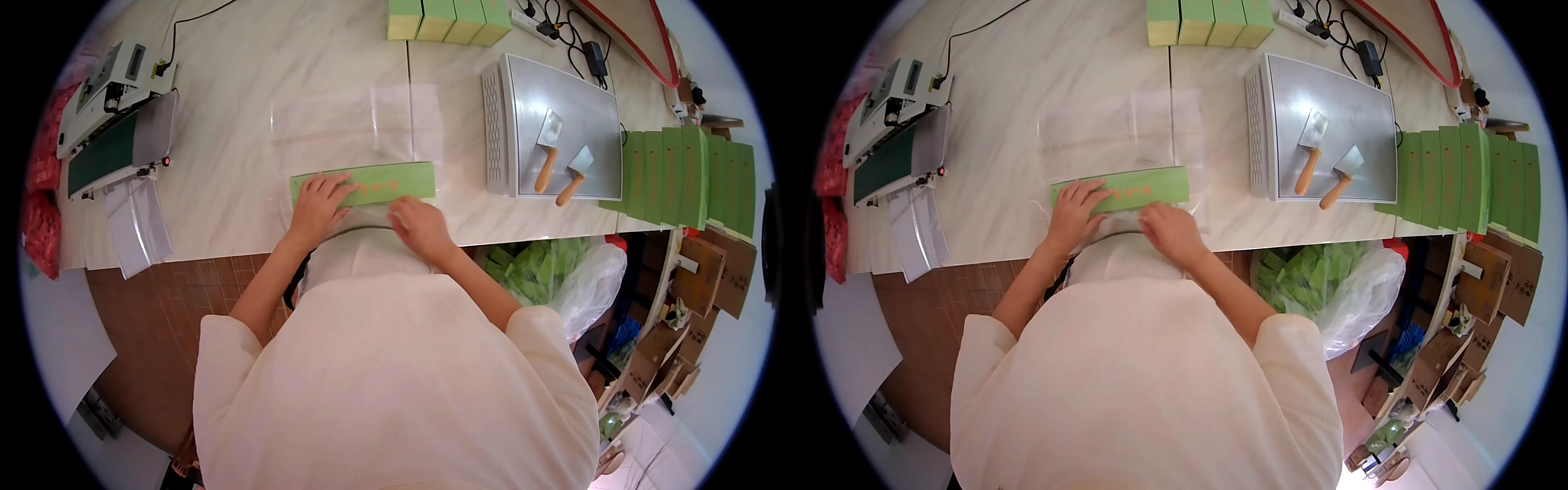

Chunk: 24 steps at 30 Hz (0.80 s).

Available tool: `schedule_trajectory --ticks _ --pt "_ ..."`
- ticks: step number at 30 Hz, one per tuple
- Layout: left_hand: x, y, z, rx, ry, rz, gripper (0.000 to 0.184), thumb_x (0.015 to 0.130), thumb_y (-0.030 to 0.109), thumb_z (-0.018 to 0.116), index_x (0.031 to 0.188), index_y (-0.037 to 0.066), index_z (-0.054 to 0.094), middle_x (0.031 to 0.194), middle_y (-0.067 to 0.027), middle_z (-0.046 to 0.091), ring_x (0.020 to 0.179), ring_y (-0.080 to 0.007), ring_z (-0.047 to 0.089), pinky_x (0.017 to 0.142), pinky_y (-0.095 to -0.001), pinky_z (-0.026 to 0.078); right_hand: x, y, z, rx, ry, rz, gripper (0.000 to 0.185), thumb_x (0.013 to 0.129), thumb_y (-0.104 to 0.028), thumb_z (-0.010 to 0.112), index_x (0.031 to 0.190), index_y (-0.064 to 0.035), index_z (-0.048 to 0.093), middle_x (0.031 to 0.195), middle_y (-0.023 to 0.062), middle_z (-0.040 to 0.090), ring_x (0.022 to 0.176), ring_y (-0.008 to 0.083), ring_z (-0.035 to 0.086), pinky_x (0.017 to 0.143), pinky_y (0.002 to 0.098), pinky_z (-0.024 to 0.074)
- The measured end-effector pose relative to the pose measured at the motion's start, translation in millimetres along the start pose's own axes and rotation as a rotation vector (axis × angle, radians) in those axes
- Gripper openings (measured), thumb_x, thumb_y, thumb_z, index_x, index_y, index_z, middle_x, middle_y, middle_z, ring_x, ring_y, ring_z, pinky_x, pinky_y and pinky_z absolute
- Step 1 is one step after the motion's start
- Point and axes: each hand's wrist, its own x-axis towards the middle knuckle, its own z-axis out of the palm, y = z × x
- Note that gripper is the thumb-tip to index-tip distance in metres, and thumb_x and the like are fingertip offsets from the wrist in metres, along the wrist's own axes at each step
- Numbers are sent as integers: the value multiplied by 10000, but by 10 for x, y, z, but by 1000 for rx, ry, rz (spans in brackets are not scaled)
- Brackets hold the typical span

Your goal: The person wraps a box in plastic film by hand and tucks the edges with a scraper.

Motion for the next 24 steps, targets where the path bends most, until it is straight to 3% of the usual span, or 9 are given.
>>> schedule_trajectory --ticks 2,5,8,14,24 --pt "-20 -14 67 17 11 -5 525 705 136 770 1200 138 595 1319 -30 542 1180 -272 488 1041 -441 360 -32 124 -121 -105 155 124 292 732 29 617 1000 -60 546 934 107 595 777 299 600 606 413 484" --pt "-33 -15 87 40 31 -14 494 693 133 770 1157 134 602 1306 -31 546 1171 -262 495 1034 -438 368 71 343 -289 -422 220 199 435 707 38 632 1123 -76 578 1105 111 585 947 297 585 780 410 482" --pt "-33 -11 102 44 44 -12 439 694 143 769 1100 121 605 1292 -37 554 1161 -278 502 1025 -446 373 201 445 -381 -530 178 71 407 712 13 654 1106 -70 598 1156 98 562 1018 284 561 857 425 449" --pt "-78 -46 188 49 84 11 369 718 148 760 1045 114 595 1269 -41 563 1150 -266 513 1015 -446 382 462 484 -314 -392 26 -206 283 745 -51 667 1024 -66 619 1090 82 592 970 253 579 862 408 444" --pt "-67 21 136 23 130 27 338 698 106 756 990 101 587 1246 -43 571 1138 -252 528 994 -422 395 522 480 -94 -269 -29 -385 222 767 -56 645 986 -40 610 1040 65 597 952 222 586 838 371 451"
